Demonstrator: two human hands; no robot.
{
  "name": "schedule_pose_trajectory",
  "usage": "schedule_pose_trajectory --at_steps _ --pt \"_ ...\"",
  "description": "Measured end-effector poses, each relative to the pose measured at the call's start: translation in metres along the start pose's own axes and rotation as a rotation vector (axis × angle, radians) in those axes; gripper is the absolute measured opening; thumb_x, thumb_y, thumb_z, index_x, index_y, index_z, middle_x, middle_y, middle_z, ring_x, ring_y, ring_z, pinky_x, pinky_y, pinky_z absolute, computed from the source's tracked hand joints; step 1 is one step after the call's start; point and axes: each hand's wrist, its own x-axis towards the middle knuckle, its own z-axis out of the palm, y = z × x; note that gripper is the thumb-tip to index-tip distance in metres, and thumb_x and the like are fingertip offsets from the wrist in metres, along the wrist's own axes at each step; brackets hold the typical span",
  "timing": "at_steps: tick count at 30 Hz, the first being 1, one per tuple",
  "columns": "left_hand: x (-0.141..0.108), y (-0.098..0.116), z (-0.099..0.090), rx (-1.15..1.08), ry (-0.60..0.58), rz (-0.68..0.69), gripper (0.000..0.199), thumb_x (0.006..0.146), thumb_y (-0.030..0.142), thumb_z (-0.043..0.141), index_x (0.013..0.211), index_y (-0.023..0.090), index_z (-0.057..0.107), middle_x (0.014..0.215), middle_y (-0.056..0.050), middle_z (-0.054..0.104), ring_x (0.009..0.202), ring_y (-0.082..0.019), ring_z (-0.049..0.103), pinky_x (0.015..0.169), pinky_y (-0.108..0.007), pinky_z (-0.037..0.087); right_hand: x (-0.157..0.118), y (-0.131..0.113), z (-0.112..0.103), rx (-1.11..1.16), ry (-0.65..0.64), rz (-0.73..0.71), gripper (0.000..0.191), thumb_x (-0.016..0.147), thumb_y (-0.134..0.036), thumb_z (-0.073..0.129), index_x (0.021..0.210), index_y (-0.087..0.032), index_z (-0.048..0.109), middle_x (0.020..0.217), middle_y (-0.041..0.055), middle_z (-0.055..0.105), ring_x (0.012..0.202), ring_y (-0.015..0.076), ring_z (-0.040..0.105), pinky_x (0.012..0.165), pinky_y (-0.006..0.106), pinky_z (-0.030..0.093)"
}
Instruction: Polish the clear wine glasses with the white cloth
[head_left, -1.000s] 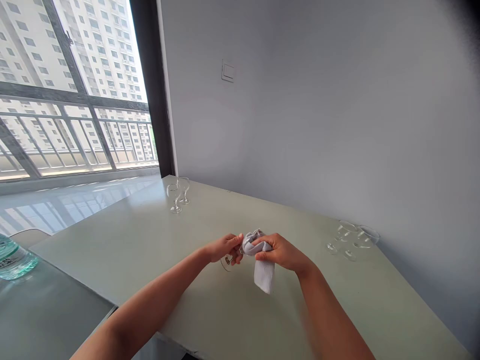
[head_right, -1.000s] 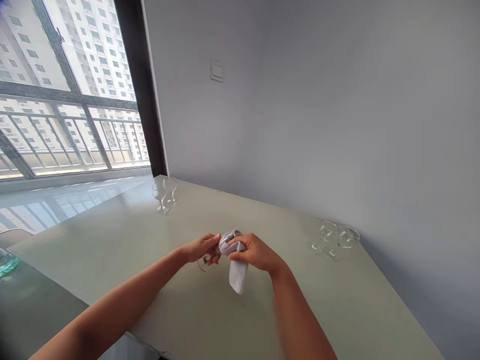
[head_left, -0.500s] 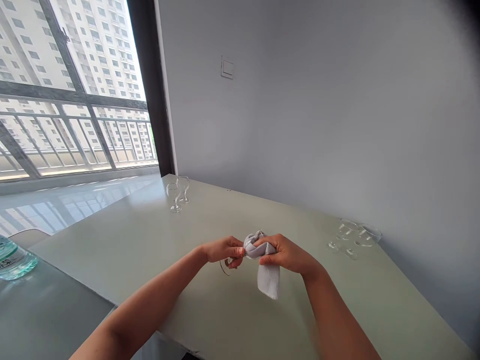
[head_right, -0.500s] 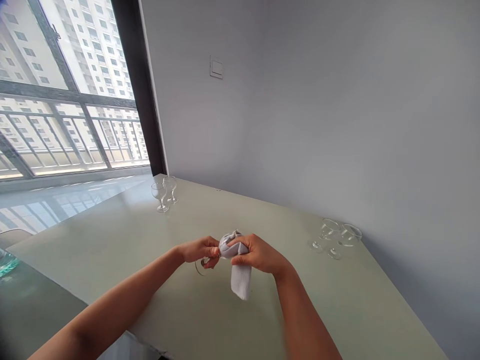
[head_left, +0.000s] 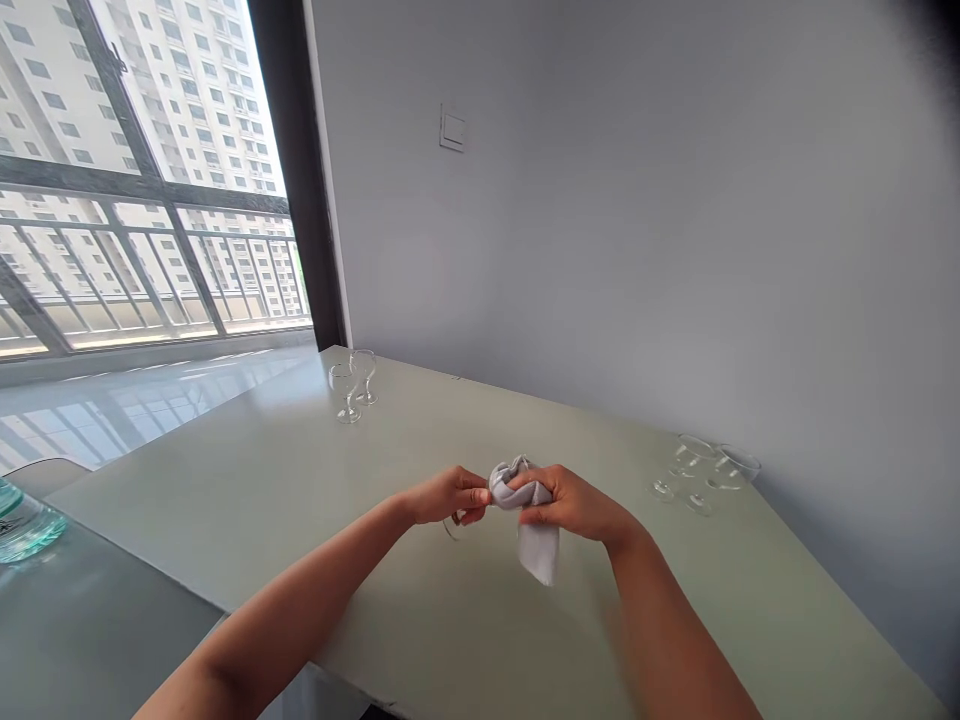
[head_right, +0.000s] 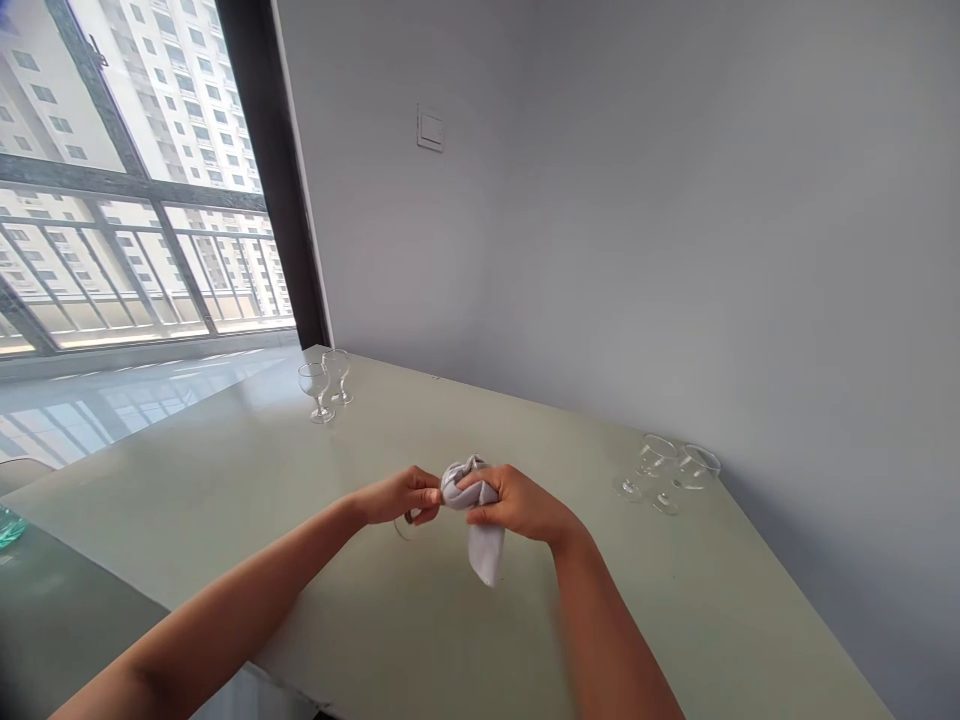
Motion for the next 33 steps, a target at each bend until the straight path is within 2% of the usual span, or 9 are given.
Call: schedule_pose_trajectory --at_steps 3,7,11,16,18,22,25,29,33 --pt "-0.001 -0.003 0.002 -0.409 -0.294 -0.039 0.059 0.077 0.06 0.04 0.09 0.006 0.061 0.046 0.003 0.04 0.043 -0.008 0.039 0.046 -0.023 0.032 -0.009 -0.009 -0.006 -0.012 -0.192 -0.068 0.025 0.07 -0.024 0.059 0.095 -0.021 0.064 0.088 0.0021 0.063 0.079 0.0166 0.055 0.065 0.026 0.041" --pt "0.001 -0.007 0.004 -0.603 -0.369 -0.076 0.059 0.076 0.058 0.045 0.093 0.004 0.061 0.042 0.005 0.037 0.038 -0.007 0.033 0.046 -0.025 0.034 -0.01 -0.013 -0.005 -0.057 -0.209 -0.096 0.024 0.075 -0.022 0.053 0.096 -0.022 0.063 0.092 0.002 0.063 0.087 0.0167 0.055 0.071 0.027 0.042" --pt "0.004 -0.003 0.006 -0.449 -0.176 -0.083 0.055 0.078 0.056 0.043 0.093 0.006 0.061 0.046 0.004 0.039 0.041 -0.007 0.035 0.048 -0.024 0.034 -0.007 0.002 -0.01 -0.196 -0.04 -0.067 0.027 0.078 -0.021 0.044 0.095 -0.023 0.066 0.091 0.0017 0.064 0.083 0.0164 0.056 0.07 0.028 0.043" --pt "0.011 -0.011 0.004 -0.1 0.233 -0.179 0.051 0.075 0.057 0.044 0.088 0.011 0.061 0.046 0.004 0.043 0.042 -0.007 0.035 0.047 -0.021 0.028 -0.008 0.019 -0.029 -0.466 0.461 0.05 0.034 0.077 -0.021 0.043 0.104 -0.028 0.062 0.089 0.0014 0.066 0.07 0.0166 0.058 0.061 0.028 0.044" --pt "0.014 -0.017 0.002 -0.033 0.383 -0.242 0.049 0.075 0.058 0.042 0.081 0.013 0.06 0.046 0.004 0.043 0.041 -0.006 0.033 0.045 -0.021 0.027 -0.008 0.015 -0.027 -0.546 0.603 -0.021 0.036 0.079 -0.022 0.043 0.112 -0.029 0.057 0.1 0.0018 0.065 0.079 0.0183 0.059 0.066 0.03 0.045" --pt "0.016 -0.02 0.004 0.179 0.449 -0.246 0.044 0.078 0.053 0.039 0.062 0.015 0.054 0.046 0.002 0.045 0.041 -0.008 0.036 0.044 -0.021 0.027 0.006 0.003 0.008 -0.8 0.542 -0.34 0.033 0.083 -0.031 0.046 0.115 -0.027 0.055 0.124 0.0024 0.052 0.115 0.0249 0.042 0.093 0.041 0.035" --pt "0.013 -0.015 0.011 0.408 0.481 -0.163 0.032 0.077 0.042 0.045 0.06 0.016 0.054 0.051 0.001 0.05 0.047 -0.01 0.043 0.047 -0.022 0.027 0.023 0.003 0.038 -0.876 0.487 -0.436 0.031 0.085 -0.031 0.044 0.111 -0.025 0.058 0.114 0.0035 0.059 0.119 0.0271 0.037 0.1 0.047 0.023" --pt "0.007 -0.007 0.019 0.706 0.503 -0.015 0.026 0.076 0.042 0.05 0.07 0.019 0.06 0.059 -0.001 0.056 0.056 -0.013 0.048 0.055 -0.023 0.028 0.035 0.016 0.037 -0.562 0.613 -0.324 0.028 0.085 -0.031 0.042 0.098 -0.022 0.065 0.101 0.0051 0.064 0.1 0.0235 0.051 0.09 0.041 0.035" --pt "0.008 -0.007 0.026 0.841 0.532 0.06 0.031 0.079 0.046 0.048 0.096 0.023 0.059 0.062 0.0 0.059 0.06 -0.014 0.053 0.057 -0.023 0.031 0.039 0.036 0.012 0.232 0.571 -0.096 0.033 0.078 -0.044 0.049 0.079 -0.017 0.067 0.075 0.0046 0.065 0.073 0.0189 0.058 0.066 0.031 0.044"
